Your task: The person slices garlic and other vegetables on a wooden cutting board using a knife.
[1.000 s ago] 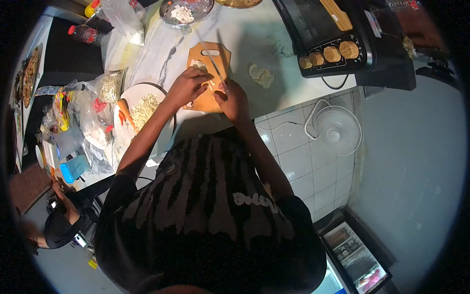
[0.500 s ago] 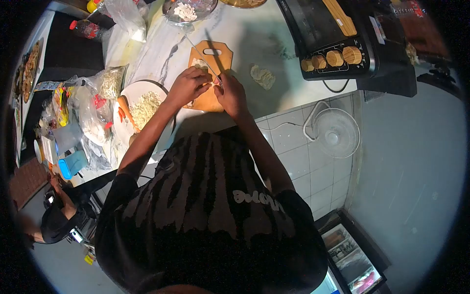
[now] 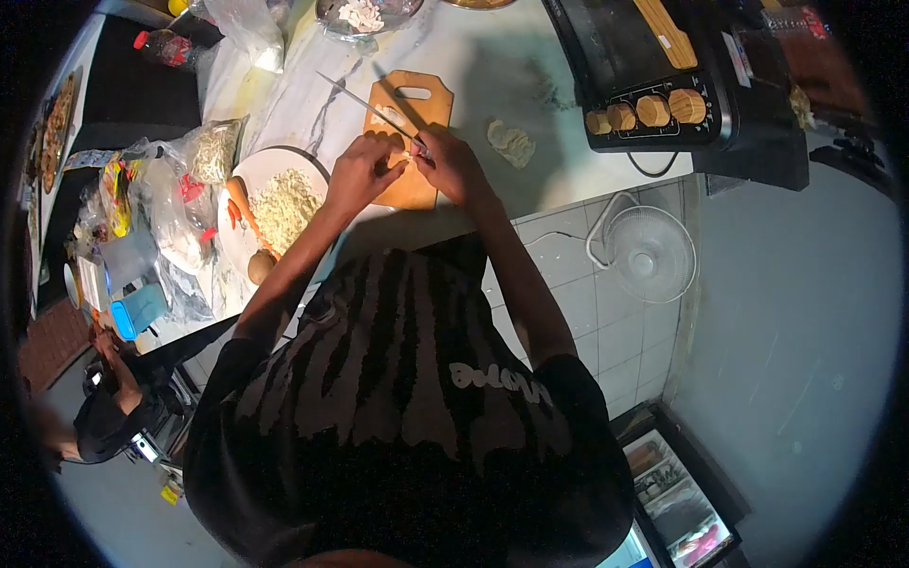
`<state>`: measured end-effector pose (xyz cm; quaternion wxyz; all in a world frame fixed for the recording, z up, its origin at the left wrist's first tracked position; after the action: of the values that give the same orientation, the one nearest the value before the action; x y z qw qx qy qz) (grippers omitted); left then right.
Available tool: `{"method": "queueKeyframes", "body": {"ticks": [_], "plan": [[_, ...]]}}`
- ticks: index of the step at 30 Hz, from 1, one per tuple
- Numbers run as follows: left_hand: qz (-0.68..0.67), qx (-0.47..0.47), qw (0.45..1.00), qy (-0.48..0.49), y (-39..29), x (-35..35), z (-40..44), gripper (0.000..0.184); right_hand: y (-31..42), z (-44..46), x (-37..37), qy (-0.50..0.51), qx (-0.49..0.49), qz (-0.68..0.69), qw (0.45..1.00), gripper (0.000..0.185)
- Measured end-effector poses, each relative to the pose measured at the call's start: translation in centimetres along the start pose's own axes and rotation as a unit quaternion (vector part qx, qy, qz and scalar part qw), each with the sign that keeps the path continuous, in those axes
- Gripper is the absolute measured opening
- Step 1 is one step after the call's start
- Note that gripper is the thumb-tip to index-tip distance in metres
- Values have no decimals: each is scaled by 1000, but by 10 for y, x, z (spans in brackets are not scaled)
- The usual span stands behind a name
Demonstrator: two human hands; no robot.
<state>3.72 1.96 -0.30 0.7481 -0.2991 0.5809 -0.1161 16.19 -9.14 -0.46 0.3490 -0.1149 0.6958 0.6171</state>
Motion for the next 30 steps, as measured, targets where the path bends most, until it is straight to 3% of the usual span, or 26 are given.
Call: {"method": "queueKeyframes", "body": {"ticks": [2, 4, 7, 14, 19, 30], "plan": [[4, -14, 1000, 2, 4, 4, -1, 15, -1, 0, 1, 5, 3, 1, 1000, 14], [-1, 54, 998, -40, -2, 0, 0, 20, -4, 0, 3, 10, 4, 2, 1000, 14], [12, 76, 996, -51, -2, -2, 1, 19, -5, 1, 3, 7, -7, 3, 1000, 15], [16, 48, 998, -40, -4, 1, -6, 16, -1, 3, 3, 3, -31, 6, 999, 16], [-24, -40, 997, -58, -4, -1, -11, 20, 4, 7, 6, 15, -44, 54, 997, 14], [10, 11, 995, -94, -12, -1, -16, 17, 4, 7, 6, 11, -32, 46, 998, 14]]}}
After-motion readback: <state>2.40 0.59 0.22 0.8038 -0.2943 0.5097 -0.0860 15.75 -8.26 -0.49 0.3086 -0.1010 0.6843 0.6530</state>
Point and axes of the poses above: each hand's wrist, its own z-axis towards the middle knuckle, its own x-axis out of the palm, y = z × x, the point moved 5 cm from there along z, towards the middle knuckle, and after that the axes turned 5 degrees about y, right-handed, at the moved point
